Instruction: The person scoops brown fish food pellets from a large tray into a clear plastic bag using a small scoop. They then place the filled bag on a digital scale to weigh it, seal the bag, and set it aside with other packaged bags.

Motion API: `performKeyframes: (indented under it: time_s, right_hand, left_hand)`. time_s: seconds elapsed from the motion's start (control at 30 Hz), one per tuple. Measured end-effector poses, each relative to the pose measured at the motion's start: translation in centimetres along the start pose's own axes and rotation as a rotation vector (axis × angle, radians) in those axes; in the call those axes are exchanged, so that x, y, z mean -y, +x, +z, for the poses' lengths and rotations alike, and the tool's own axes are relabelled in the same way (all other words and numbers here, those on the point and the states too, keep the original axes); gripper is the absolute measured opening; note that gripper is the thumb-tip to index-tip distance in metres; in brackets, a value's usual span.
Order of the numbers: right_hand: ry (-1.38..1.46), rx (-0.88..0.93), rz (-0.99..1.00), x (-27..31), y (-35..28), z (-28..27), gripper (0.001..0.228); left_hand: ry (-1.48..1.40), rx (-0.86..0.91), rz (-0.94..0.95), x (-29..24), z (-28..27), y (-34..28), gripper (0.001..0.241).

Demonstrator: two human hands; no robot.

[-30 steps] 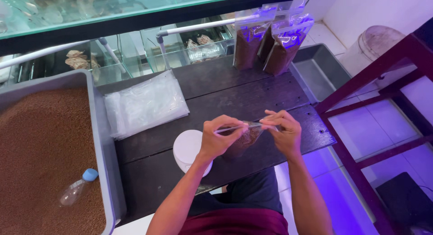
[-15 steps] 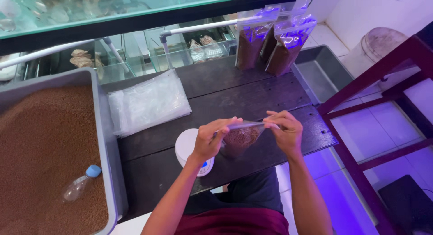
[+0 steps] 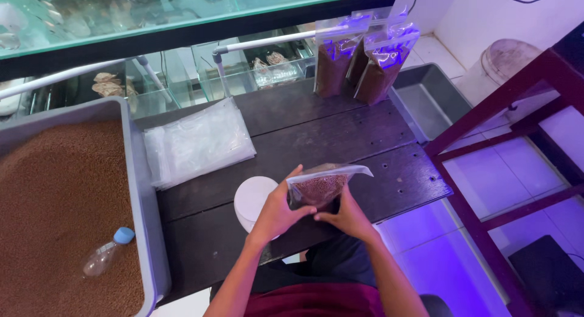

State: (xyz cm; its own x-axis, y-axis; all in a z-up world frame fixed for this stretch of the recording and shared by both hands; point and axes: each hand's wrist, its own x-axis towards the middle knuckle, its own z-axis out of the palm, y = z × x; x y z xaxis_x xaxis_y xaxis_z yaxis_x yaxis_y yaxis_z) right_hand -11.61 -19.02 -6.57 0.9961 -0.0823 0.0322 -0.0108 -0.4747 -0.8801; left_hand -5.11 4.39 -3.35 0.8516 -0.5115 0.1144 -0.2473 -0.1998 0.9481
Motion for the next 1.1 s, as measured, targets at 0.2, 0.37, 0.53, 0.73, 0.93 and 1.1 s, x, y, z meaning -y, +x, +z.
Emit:
performKeyframes:
  time_s: [0.2,0.37,0.53,0.73,0.93,1.1]
  right_hand:
    - [-0.05,-0.102,0.147,-2.2,1.2,0.1,0.108]
    - [0.051,-0.163,0.063,-5.0,4.0,-1.7,0.11]
    - [0.128,-0.201,-0.027,-5.8,8.2,-5.5,0.114]
    - [0.219,-0.166,-0.057,-6.3,14.7,-9.4,0.111]
    - [0.223,-0.172,-0.052,-10.6,20.2,-11.2,0.111]
    - [0.127,-0.171,-0.081,-15.8,23.8,-10.8,0.114]
  left_hand:
    - [0.035,-0.063,-0.084,0.6,1.4,2.2,0.109]
    - [0.002,-0.083,-0.053,-0.2,2.3,5.9,0.106]
    - [-0.041,-0.096,0.034,-1.1,3.4,11.7,0.107]
    - [0.037,-0.11,0.003,-1.6,4.6,18.8,0.077]
    - [0.013,-0.102,0.019,1.2,6.0,24.8,0.077]
    - [0.026,-0.113,-0.026,2.5,7.2,26.9,0.085]
